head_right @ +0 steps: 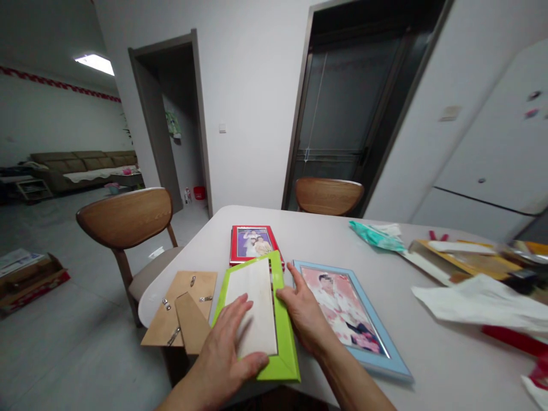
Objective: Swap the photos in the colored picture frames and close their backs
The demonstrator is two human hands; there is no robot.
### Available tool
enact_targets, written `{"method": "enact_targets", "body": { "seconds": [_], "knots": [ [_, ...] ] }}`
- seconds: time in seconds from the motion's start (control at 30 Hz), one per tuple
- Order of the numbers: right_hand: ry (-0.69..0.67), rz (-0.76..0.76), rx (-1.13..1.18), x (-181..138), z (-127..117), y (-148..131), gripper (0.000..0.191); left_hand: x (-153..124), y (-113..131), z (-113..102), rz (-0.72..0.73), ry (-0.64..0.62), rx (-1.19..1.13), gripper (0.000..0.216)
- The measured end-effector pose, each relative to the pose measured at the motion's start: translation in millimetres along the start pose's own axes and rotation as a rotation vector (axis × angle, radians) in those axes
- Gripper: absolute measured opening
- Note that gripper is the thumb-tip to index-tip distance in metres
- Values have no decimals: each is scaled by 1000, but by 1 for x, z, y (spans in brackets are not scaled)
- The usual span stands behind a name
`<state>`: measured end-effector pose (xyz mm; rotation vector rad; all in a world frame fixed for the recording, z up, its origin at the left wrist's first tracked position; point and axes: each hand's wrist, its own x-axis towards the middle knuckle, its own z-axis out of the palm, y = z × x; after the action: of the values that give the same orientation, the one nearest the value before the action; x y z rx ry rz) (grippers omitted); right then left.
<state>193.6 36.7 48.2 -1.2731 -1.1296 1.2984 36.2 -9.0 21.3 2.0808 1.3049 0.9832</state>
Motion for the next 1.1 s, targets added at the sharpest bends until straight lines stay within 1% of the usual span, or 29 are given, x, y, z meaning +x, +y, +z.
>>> {"method": "enact_targets", "body": {
  "seconds": [0.13, 0.2, 0.27, 0.33, 0.47, 0.53, 0.63, 0.8, 0.9, 1.03, 1.1],
  "knots": [
    [75, -42, -102, -9, 11, -18, 73, 6, 11, 2, 107, -24, 3, 61],
    [87, -52, -104, -9, 15, -22, 71, 6, 11, 2, 115, -35, -5, 64],
    [86, -36, -82, -7, 16, -21, 69, 5, 8, 2, 80, -26, -15, 70],
    [86, 12, -39, -3, 15, -15, 68, 3, 3, 3, 27, -18, -28, 73],
    [79, 108, 101, 5, 9, 2, 70, -2, -6, 6, -63, -39, -40, 70],
    [73, 128, 101, 8, 7, 9, 70, -3, -9, 7, -85, -52, -35, 71],
    [44, 145, 49, 11, 3, 15, 68, -4, -12, 11, -104, -78, -22, 74],
    [-112, 143, -15, 13, -1, 20, 52, -2, -17, 16, -105, -65, 11, 83],
    [-102, 127, -10, 11, 0, 20, 45, -3, -15, 16, -17, -42, 68, 78],
    [-101, 103, 67, 9, 3, 14, 42, -5, -4, 11, 201, -1, 155, 56],
    [-109, 87, 96, 11, 1, 12, 40, -5, 2, 4, 253, 51, 172, 48]
  ]
}}
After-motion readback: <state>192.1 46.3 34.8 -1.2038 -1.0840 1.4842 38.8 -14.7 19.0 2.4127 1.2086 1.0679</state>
